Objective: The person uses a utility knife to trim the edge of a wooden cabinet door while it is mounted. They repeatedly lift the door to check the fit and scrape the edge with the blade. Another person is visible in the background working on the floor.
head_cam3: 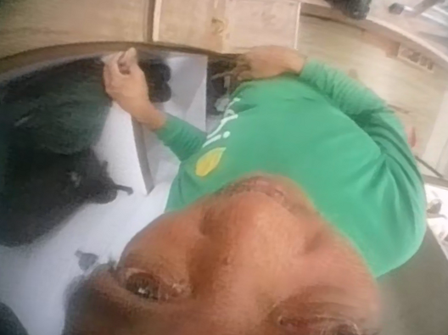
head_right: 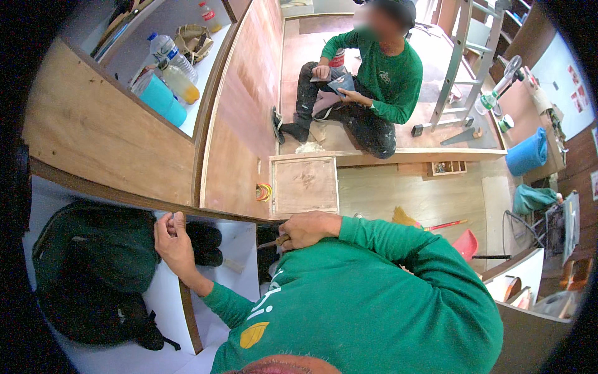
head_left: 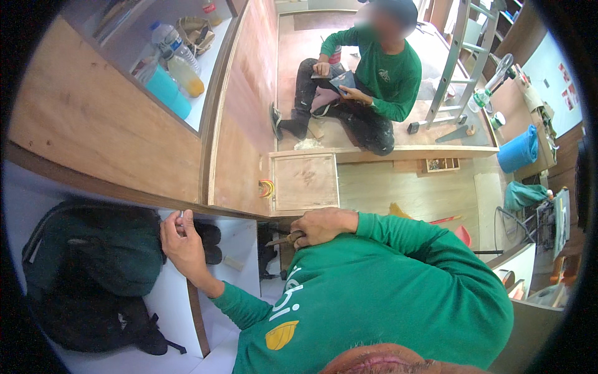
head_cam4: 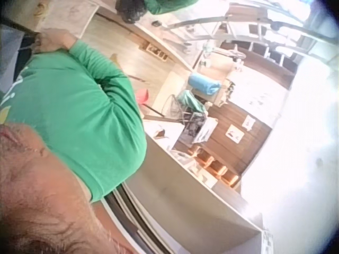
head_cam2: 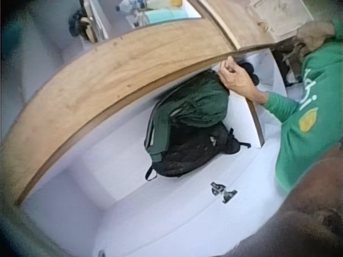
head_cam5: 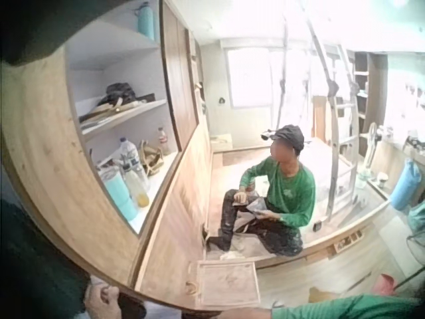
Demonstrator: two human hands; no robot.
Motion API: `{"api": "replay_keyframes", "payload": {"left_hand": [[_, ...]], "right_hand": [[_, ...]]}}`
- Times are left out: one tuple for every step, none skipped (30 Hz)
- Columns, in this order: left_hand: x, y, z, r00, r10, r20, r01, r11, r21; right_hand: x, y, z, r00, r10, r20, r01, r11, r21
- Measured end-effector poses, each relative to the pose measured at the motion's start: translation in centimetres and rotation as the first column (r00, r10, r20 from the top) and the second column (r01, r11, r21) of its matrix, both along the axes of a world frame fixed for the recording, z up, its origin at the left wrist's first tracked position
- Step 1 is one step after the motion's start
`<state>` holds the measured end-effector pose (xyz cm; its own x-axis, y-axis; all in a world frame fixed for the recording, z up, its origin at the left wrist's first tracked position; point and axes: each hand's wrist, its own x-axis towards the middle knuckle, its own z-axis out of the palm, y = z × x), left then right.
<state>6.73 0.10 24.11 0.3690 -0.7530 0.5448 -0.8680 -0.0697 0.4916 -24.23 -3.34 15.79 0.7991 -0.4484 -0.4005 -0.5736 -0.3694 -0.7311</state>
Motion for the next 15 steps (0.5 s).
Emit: {"api": "replay_keyframes", "payload": {"left_hand": [[-0.2,0.0,0.1,1.0,0.0,-0.007,0.0,1.0,0.003],[0.0,0.1,0.2,1.0,0.001,0.004,-0.001,1.0,0.007],[0.1,0.2,0.2,1.0,0.003,0.014,-0.003,1.0,0.01],[0.2,0.2,0.1,1.0,0.005,0.023,-0.005,1.0,0.014],[0.4,0.3,0.0,1.0,0.0,0.01,0.0,1.0,0.006],[0.4,0.3,-0.1,1.0,-0.004,-0.004,0.004,1.0,-0.002],[0.5,0.3,-0.2,1.0,-0.009,-0.018,0.008,1.0,-0.011],[0.6,0.3,0.0,1.0,-0.014,-0.017,0.014,1.0,-0.015],[0.6,0.3,0.2,1.0,-0.02,-0.016,0.02,1.0,-0.019],[0.7,0.3,0.4,1.0,-0.026,-0.015,0.026,0.999,-0.023],[0.7,0.4,0.4,0.999,-0.02,-0.032,0.02,1.0,-0.017],[0.6,0.5,0.4,0.999,-0.015,-0.047,0.014,1.0,-0.01],[0.8,0.6,0.4,0.998,-0.01,-0.062,0.01,1.0,-0.003],[1.2,0.5,0.2,0.999,-0.025,-0.027,0.025,1.0,-0.01],[1.2,0.7,0.2,0.999,-0.019,-0.042,0.019,1.0,-0.001]], "right_hand": [[0.0,0.0,-0.3,1.0,-0.002,-0.02,0.002,1.0,-0.007],[0.3,-0.1,-0.3,0.999,0.002,-0.035,-0.003,1.0,-0.014],[0.4,-0.2,-0.2,0.999,0.008,-0.05,-0.008,1.0,-0.012],[0.5,-0.3,0.1,0.998,0.013,-0.065,-0.014,1.0,-0.01],[0.8,-0.3,0.3,0.997,0.019,-0.077,-0.02,1.0,-0.007],[1.0,-0.3,0.2,0.997,0.014,-0.082,-0.014,1.0,-0.007],[1.2,-0.3,0.0,0.996,0.009,-0.087,-0.01,1.0,-0.007],[1.4,-0.3,0.1,0.997,0.004,-0.083,-0.004,1.0,-0.005],[1.6,-0.3,0.3,0.998,-0.001,-0.064,0.002,1.0,0.011],[1.8,-0.4,0.7,0.999,-0.007,-0.046,0.008,1.0,0.028],[1.9,-0.4,0.8,0.999,-0.015,-0.032,0.016,0.999,0.046],[2.1,-0.3,0.8,0.999,-0.013,-0.032,0.015,0.999,0.047],[2.3,-0.3,0.7,0.999,-0.012,-0.032,0.014,0.999,0.048],[2.5,-0.3,0.7,0.999,-0.012,-0.03,0.013,0.999,0.047],[2.6,-0.2,0.8,0.999,-0.023,-0.031,0.024,0.998,0.052]]}}
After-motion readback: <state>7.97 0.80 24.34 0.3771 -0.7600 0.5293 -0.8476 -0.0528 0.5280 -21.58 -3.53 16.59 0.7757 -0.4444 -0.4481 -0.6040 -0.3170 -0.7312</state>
